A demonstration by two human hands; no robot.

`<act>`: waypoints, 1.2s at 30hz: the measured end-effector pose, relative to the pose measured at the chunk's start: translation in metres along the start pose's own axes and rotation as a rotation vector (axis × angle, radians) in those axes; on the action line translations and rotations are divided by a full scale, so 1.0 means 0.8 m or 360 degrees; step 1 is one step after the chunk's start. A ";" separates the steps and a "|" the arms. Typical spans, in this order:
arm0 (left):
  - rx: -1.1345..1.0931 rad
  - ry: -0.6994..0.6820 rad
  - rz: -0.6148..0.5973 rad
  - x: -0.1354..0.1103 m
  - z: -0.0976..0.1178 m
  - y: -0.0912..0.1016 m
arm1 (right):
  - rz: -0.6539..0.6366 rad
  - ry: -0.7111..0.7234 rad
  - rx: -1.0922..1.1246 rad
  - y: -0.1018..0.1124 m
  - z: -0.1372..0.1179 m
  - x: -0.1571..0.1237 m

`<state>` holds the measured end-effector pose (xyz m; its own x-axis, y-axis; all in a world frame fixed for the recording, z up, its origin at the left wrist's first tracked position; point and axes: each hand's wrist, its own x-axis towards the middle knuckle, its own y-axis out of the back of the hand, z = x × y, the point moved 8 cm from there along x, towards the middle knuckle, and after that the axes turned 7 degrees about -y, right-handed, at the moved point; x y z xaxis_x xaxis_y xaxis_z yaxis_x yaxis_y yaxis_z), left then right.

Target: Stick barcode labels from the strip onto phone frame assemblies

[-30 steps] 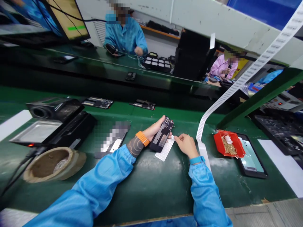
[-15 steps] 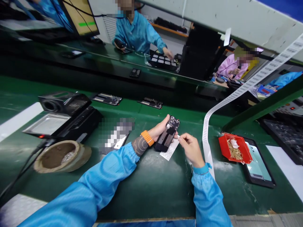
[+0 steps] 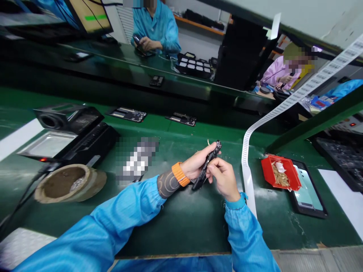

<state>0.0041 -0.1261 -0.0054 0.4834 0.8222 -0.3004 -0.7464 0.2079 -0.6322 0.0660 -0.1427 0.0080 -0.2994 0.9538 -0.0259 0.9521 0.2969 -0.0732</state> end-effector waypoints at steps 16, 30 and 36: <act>0.0096 -0.0162 -0.0135 -0.003 0.005 -0.016 | 0.0099 -0.0092 0.0130 0.010 -0.001 -0.003; 0.0114 -0.0289 -0.0161 -0.006 0.007 -0.021 | 0.0167 -0.0076 0.0128 0.016 -0.002 -0.004; 0.0099 -0.0291 -0.0002 -0.010 0.011 -0.017 | 0.0250 -0.0035 0.0057 0.023 -0.001 -0.007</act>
<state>0.0066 -0.1305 0.0122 0.3977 0.9032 -0.1614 -0.7753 0.2368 -0.5856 0.0853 -0.1427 0.0074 -0.1484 0.9870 -0.0617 0.9847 0.1416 -0.1019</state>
